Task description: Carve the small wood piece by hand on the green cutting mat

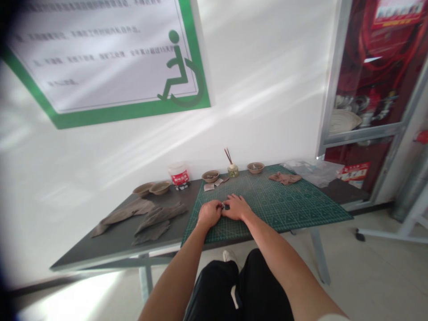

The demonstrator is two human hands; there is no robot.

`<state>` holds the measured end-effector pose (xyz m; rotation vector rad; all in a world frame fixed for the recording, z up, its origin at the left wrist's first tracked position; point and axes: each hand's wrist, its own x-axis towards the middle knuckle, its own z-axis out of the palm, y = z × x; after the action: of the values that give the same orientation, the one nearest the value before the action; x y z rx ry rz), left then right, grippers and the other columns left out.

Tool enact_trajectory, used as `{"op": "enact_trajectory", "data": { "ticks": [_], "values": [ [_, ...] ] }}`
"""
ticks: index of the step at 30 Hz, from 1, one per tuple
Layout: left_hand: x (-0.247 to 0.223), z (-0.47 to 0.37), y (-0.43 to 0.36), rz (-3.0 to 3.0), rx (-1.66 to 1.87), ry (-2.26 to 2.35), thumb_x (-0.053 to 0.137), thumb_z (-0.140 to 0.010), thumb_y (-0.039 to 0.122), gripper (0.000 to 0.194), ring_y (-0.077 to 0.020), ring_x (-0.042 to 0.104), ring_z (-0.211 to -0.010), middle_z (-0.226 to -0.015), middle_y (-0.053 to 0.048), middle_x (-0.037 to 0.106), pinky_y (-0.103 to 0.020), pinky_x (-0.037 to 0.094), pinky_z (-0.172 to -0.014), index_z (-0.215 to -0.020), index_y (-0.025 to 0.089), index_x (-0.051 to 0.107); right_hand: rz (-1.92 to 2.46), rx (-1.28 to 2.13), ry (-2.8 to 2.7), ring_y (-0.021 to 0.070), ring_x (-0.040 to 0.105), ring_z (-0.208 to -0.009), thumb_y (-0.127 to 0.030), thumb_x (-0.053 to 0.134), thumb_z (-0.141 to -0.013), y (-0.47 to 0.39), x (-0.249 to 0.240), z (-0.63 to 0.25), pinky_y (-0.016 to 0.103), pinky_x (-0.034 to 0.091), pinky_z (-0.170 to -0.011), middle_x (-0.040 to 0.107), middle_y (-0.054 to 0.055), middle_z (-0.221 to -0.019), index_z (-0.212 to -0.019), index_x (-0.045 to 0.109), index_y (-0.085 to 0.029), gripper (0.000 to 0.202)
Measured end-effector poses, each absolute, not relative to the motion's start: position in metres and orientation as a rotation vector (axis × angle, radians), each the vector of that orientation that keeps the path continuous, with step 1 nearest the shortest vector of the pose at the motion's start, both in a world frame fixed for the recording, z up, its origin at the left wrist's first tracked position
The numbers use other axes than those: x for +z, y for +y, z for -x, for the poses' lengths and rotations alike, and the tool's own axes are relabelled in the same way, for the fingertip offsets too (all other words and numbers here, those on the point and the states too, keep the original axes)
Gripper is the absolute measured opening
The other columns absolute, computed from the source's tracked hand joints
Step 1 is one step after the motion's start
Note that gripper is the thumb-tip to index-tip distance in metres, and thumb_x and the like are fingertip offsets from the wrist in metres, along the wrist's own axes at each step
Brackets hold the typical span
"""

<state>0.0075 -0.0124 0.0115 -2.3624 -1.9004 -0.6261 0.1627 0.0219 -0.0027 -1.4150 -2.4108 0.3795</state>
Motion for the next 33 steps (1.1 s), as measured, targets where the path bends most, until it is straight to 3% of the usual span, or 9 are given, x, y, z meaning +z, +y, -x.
{"op": "enact_trajectory", "data": {
  "ticks": [12, 16, 23, 33],
  "values": [
    [0.0118, -0.0108, -0.0188, 2.257, -0.621, -1.940, 0.044, -0.081, 0.022, 0.021, -0.0176, 0.054, -0.104, -0.097, -0.002, 0.067, -0.040, 0.015, -0.108, -0.086, 0.025, 0.064, 1.420, 0.373, -2.406, 0.0273, 0.021, -0.135, -0.054, 0.050, -0.075, 0.0220, -0.0034, -0.1629, 0.047, 0.012, -0.106, 0.031, 0.005, -0.145, -0.128, 0.049, -0.029, 0.059],
    [0.0097, -0.0088, -0.0153, 2.206, -0.648, -1.969, 0.042, -0.082, 0.023, 0.022, -0.0185, 0.054, -0.103, -0.098, -0.004, 0.067, -0.041, 0.019, -0.106, -0.087, 0.023, 0.064, 1.407, 0.371, -2.412, 0.0277, 0.020, -0.135, -0.055, 0.052, -0.074, 0.0223, -0.0041, -0.1626, 0.047, 0.011, -0.107, 0.030, 0.006, -0.146, -0.129, 0.048, -0.028, 0.061],
    [0.0100, -0.0074, -0.0122, 2.323, -0.618, -1.927, 0.043, -0.082, 0.023, 0.023, -0.0161, 0.056, -0.100, -0.098, -0.003, 0.067, -0.029, 0.034, -0.093, -0.089, 0.024, 0.065, 1.417, 0.384, -2.409, 0.0270, 0.019, -0.135, -0.054, 0.051, -0.074, 0.0233, -0.0050, -0.1628, 0.047, 0.010, -0.107, 0.029, 0.005, -0.146, -0.129, 0.048, -0.029, 0.061],
    [0.0039, -0.0068, -0.0130, 2.296, -0.665, -1.840, 0.046, -0.078, 0.021, 0.017, -0.0164, 0.055, -0.097, -0.091, 0.000, 0.067, -0.038, 0.023, -0.104, -0.082, 0.024, 0.063, 1.414, 0.378, -2.416, 0.0272, 0.020, -0.135, -0.057, 0.048, -0.076, 0.0232, -0.0046, -0.1631, 0.047, 0.010, -0.107, 0.030, 0.006, -0.146, -0.129, 0.049, -0.028, 0.060]
  ]
}}
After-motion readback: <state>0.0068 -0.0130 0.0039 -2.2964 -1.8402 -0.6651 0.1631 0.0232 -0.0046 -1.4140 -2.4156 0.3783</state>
